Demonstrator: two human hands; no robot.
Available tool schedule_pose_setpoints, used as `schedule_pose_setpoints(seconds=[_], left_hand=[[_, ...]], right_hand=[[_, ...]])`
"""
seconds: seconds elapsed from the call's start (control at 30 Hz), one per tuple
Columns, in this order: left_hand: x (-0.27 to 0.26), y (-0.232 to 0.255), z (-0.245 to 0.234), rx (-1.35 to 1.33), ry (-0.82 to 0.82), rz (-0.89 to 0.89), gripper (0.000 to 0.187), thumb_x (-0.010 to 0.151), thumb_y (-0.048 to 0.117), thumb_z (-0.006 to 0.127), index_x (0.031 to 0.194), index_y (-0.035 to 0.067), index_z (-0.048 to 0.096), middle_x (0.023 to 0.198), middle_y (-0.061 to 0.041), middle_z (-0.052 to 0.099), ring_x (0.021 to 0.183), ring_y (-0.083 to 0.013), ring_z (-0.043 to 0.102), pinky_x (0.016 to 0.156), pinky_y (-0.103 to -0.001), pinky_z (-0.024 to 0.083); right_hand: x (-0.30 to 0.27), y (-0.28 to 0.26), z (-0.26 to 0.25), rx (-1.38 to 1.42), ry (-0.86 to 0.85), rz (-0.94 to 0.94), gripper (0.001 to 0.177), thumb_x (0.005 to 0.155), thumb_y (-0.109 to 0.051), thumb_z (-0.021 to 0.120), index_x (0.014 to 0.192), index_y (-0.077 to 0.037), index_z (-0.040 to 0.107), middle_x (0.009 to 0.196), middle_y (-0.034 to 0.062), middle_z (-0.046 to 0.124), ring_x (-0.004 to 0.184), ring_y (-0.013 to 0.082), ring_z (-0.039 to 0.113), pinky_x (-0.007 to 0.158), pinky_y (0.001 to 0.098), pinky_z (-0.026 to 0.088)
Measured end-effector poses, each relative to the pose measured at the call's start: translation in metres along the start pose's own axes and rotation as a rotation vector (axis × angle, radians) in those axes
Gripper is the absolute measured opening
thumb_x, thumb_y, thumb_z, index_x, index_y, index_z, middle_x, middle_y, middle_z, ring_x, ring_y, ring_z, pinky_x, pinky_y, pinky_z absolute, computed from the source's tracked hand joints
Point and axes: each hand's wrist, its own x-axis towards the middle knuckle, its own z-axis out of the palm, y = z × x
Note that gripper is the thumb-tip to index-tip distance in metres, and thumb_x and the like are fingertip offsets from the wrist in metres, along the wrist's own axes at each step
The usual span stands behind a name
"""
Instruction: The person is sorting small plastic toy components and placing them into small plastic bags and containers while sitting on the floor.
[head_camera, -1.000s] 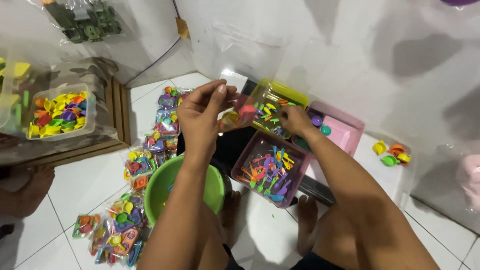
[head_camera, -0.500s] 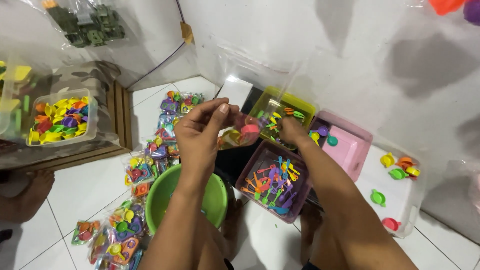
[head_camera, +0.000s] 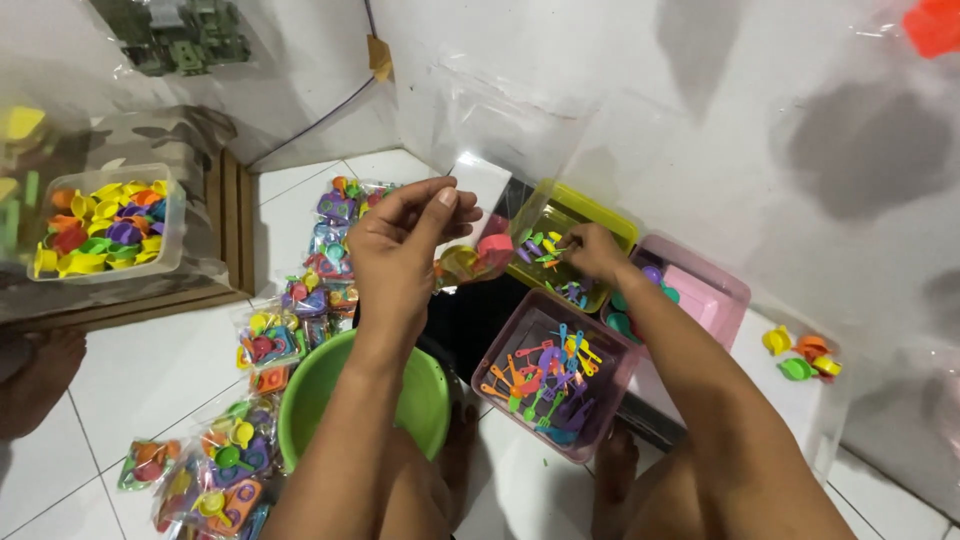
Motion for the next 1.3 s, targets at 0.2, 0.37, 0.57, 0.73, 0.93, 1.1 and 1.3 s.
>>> schedule_pose_setpoints(seconds=[0.2,0.37,0.57,0.73,0.93,1.1,1.3], left_hand=[[0.003,-0.009,0.011,-0.011,0.005,-0.032,0.019,0.093,0.007,0.072,0.108,-0.005,0.072,0.089,-0.020,0.077,0.081,-0.0269,0.078,0.075,-0.037,0.067],[0.002,-0.012,0.021,-0.029,-0.011,-0.058,0.019,0.093,0.006,0.073,0.108,-0.006,0.072,0.089,-0.019,0.077,0.080,-0.0248,0.078,0.074,-0.035,0.067],[0.002,-0.011,0.021,-0.029,-0.010,-0.067,0.019,0.093,0.006,0.072,0.108,-0.006,0.072,0.089,-0.020,0.077,0.079,-0.0239,0.078,0.073,-0.035,0.067],[0.002,-0.009,0.016,-0.013,-0.012,-0.050,0.018,0.093,0.006,0.072,0.108,-0.004,0.072,0.090,-0.019,0.077,0.080,-0.0237,0.078,0.075,-0.035,0.067],[0.004,-0.010,0.015,0.001,-0.014,-0.036,0.017,0.093,0.006,0.072,0.108,-0.004,0.072,0.090,-0.019,0.077,0.080,-0.0238,0.078,0.074,-0.035,0.067],[0.005,-0.010,0.016,0.000,-0.023,-0.040,0.019,0.094,0.007,0.072,0.109,-0.004,0.072,0.090,-0.018,0.077,0.081,-0.0236,0.078,0.076,-0.035,0.067],[0.004,-0.008,0.016,0.027,-0.033,-0.039,0.019,0.094,0.007,0.071,0.109,-0.005,0.071,0.090,-0.019,0.077,0.083,-0.0245,0.078,0.076,-0.035,0.066]], right_hand=[[0.027,0.028,0.021,-0.113,-0.140,-0.041,0.026,0.081,-0.014,0.070,0.105,-0.011,0.080,0.092,0.0140,0.077,0.099,0.0365,0.073,0.090,0.0474,0.055],[0.004,-0.014,0.008,-0.215,-0.174,-0.080,0.027,0.079,-0.017,0.075,0.105,-0.009,0.079,0.092,0.0183,0.077,0.101,0.0402,0.072,0.090,0.0498,0.056],[0.049,0.066,0.037,-0.045,-0.109,-0.055,0.022,0.075,-0.020,0.080,0.094,-0.011,0.077,0.081,0.0107,0.073,0.086,0.0289,0.072,0.080,0.0419,0.056],[0.020,0.031,0.008,0.359,-0.099,0.088,0.029,0.078,-0.001,0.081,0.104,0.007,0.071,0.090,0.0248,0.074,0.079,0.0308,0.074,0.068,0.0377,0.064],[0.003,0.010,-0.009,0.755,-0.134,0.246,0.036,0.085,0.005,0.073,0.120,0.012,0.065,0.096,0.0244,0.072,0.081,0.0287,0.076,0.071,0.0351,0.068],[-0.004,0.001,-0.022,0.976,-0.115,0.308,0.026,0.095,0.000,0.061,0.115,0.016,0.064,0.112,0.0296,0.066,0.091,0.0359,0.072,0.083,0.0476,0.065],[0.018,0.042,-0.010,0.543,-0.086,0.234,0.015,0.087,-0.005,0.073,0.100,0.002,0.072,0.081,0.0182,0.074,0.067,0.0248,0.076,0.058,0.0356,0.065]])
